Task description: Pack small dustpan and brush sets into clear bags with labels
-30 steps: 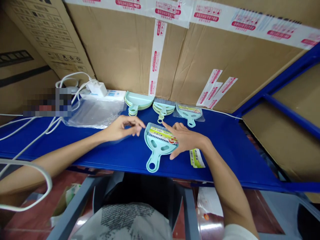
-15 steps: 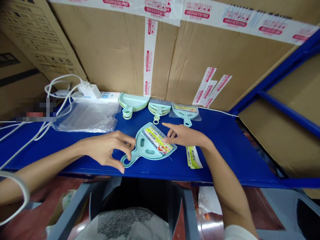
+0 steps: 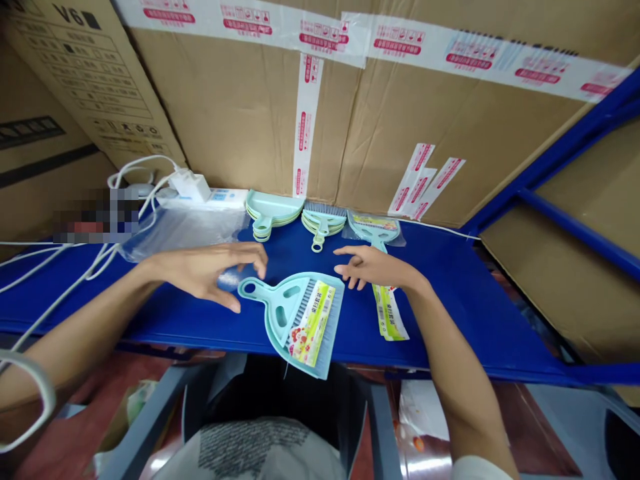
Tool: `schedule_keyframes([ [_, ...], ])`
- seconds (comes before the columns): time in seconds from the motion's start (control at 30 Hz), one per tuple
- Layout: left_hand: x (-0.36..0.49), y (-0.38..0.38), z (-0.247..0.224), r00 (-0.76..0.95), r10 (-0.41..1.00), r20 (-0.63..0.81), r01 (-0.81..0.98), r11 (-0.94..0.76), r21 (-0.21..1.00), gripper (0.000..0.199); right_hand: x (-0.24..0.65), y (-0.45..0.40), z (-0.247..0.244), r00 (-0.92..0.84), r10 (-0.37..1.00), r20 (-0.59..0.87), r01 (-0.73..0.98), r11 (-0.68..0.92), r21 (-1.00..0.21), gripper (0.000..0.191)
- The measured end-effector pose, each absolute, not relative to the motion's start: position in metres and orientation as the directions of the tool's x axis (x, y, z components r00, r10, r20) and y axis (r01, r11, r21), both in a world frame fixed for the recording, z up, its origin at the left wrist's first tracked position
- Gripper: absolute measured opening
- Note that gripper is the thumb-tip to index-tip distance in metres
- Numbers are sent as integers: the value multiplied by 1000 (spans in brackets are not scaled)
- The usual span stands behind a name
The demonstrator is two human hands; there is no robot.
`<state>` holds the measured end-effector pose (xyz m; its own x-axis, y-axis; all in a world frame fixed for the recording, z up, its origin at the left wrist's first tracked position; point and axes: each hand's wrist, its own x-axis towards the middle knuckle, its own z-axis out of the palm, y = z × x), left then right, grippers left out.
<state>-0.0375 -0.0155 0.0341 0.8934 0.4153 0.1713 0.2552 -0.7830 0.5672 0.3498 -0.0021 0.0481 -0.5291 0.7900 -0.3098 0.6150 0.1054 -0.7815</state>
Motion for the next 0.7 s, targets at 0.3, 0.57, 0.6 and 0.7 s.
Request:
schedule_keyframes([
  [0.3,-11,-17,-13,867,495,54,328,-650,685,90,349,8,38,-496,835,-239,621,149,-769,58],
  [0.57,-11,-10,-1,771,615,167,295,-577,762,86,342,9,42,-234,959,-159,382,-59,-922,67],
  [0.6,-11,-10,0,744,643,183,300,-566,768,86,338,7,41,-221,958,-183,342,-100,-935,72],
  [0.7,-11,-8,0,660,715,232,337,-557,759,86,323,1,33,-268,946,-183,238,-119,-964,79],
])
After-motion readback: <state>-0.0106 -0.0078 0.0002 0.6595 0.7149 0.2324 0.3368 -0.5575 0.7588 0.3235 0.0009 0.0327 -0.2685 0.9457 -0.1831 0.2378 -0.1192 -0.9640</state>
